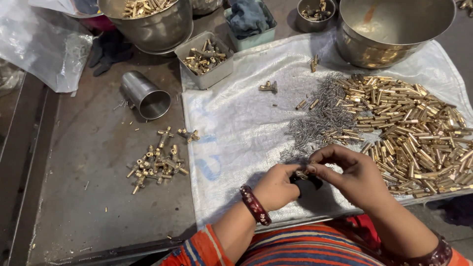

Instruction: Assembling and finishing small brass metal components at a workbench.

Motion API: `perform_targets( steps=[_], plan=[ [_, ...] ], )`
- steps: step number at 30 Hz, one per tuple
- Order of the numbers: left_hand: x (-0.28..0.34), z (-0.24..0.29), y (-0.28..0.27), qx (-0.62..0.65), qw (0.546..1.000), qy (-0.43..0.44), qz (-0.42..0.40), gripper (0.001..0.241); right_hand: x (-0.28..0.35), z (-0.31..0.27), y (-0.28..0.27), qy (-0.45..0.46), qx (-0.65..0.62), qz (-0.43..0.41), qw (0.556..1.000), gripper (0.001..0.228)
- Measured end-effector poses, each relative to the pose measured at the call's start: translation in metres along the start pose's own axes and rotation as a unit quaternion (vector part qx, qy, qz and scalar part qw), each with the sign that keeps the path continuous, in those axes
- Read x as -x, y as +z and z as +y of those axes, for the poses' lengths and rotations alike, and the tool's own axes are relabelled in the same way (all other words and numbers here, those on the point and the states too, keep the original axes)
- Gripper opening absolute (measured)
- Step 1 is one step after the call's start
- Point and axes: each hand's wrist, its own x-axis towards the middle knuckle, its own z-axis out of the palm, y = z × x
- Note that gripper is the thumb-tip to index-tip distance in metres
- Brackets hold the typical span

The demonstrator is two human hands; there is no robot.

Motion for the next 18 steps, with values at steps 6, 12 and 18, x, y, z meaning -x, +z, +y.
perform_targets(
  steps=[6,12,18],
  plan=[
    [-0.005,-0.020,-0.001,0.170,0.980,-0.041,-0.094,0.027,0.000,-0.004,-0.006,-0.001,-0.071,-0.065,0.995,0.018],
    [-0.004,-0.019,0.002,0.061,0.994,0.014,-0.093,0.022,0.002,-0.005,-0.001,-0.054,-0.009,-0.070,0.996,0.017],
    [-0.005,-0.020,0.002,0.009,0.999,0.003,-0.050,0.024,0.000,-0.010,0.005,0.091,0.030,-0.010,0.995,0.014]
  ],
)
